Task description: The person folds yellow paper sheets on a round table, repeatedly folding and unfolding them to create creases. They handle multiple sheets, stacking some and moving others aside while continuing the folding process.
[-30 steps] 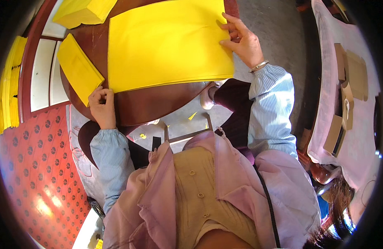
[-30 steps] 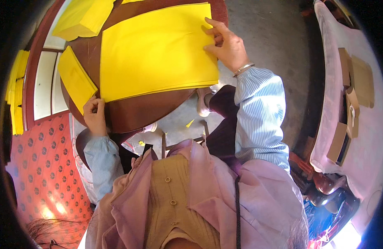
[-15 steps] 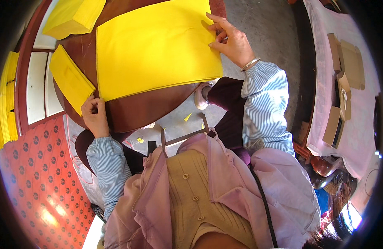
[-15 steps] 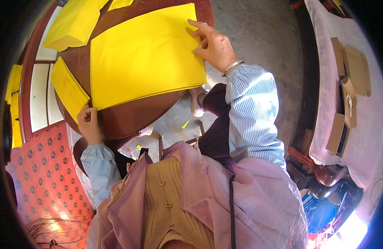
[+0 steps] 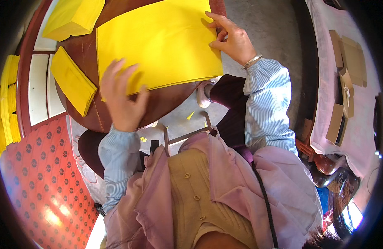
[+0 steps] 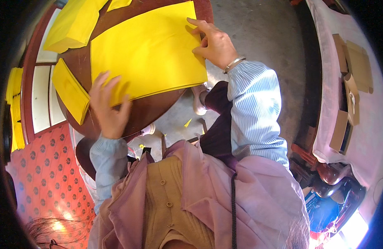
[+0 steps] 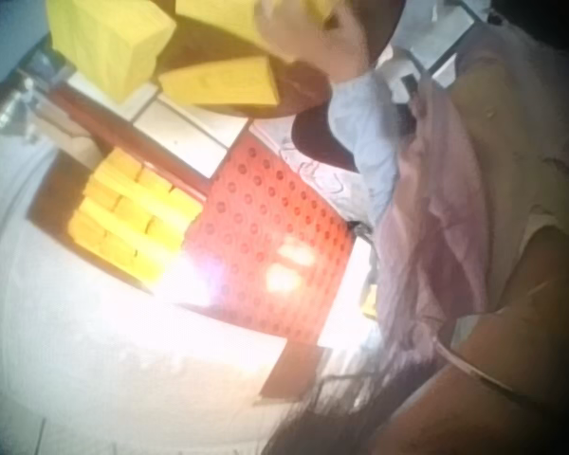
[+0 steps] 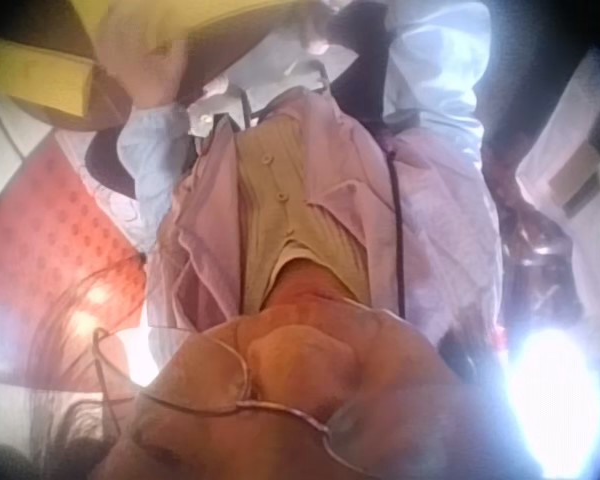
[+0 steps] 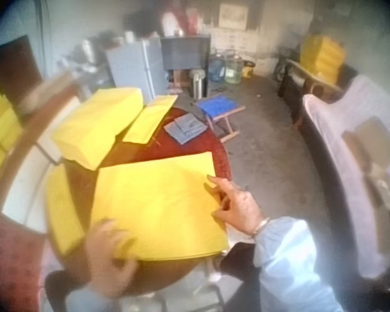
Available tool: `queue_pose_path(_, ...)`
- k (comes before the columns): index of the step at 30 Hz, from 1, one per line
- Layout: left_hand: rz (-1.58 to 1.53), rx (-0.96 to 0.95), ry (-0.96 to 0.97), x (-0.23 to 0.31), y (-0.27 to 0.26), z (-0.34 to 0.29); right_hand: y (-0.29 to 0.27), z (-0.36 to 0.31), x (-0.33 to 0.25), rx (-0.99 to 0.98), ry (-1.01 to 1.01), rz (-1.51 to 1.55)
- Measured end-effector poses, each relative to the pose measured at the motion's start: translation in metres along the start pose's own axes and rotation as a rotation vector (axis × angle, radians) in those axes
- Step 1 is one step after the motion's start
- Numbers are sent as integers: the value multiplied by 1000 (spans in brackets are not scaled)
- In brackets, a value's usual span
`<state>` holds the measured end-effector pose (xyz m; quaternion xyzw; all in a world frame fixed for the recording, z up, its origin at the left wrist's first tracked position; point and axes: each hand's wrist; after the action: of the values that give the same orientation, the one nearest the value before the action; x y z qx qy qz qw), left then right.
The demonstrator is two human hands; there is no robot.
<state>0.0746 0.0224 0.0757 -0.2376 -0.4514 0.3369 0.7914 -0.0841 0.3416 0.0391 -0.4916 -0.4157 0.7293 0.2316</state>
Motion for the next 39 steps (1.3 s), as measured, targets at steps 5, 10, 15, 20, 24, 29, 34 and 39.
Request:
queue_pose_path(5, -33, -284, 67, 18, 37, 8, -1, -7, 0, 72, 57, -33)
queue_pose_path(10, -90, -317, 42, 7, 49, -7, 18, -34, -1, 212, 191, 78)
queue_pose_path(15, -87, -288, 91, 9, 55, -5, 32, -62, -8, 193, 360, 382)
queue_pose_path(20, -109, -239, 111, 27, 70, 0, 32, -75, -17, 69, 558, 658)
queue_pose_path(24, -165, -273, 144, 29, 76, -2, 32, -80, -19, 68, 567, 697)
queue_pose_path(29, -368, -219, 102, 32, 82, 0, 34, -89, -25, 48, 617, 710)
queue_pose_path(34, -211, -333, 192, 50, 92, 5, 34, -90, -32, 134, 676, 886)
queue_pose_path(39, -225, -346, 201, 61, 99, 7, 32, -93, -33, 92, 681, 925)
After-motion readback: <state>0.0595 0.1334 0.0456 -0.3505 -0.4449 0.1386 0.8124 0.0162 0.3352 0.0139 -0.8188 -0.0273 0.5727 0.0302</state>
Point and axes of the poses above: each hand's wrist, its own z-axis towards the middle knuckle, its own y-axis out of the palm, x = y × z, and after that the axes turned 12 degrees about -z, right-handed
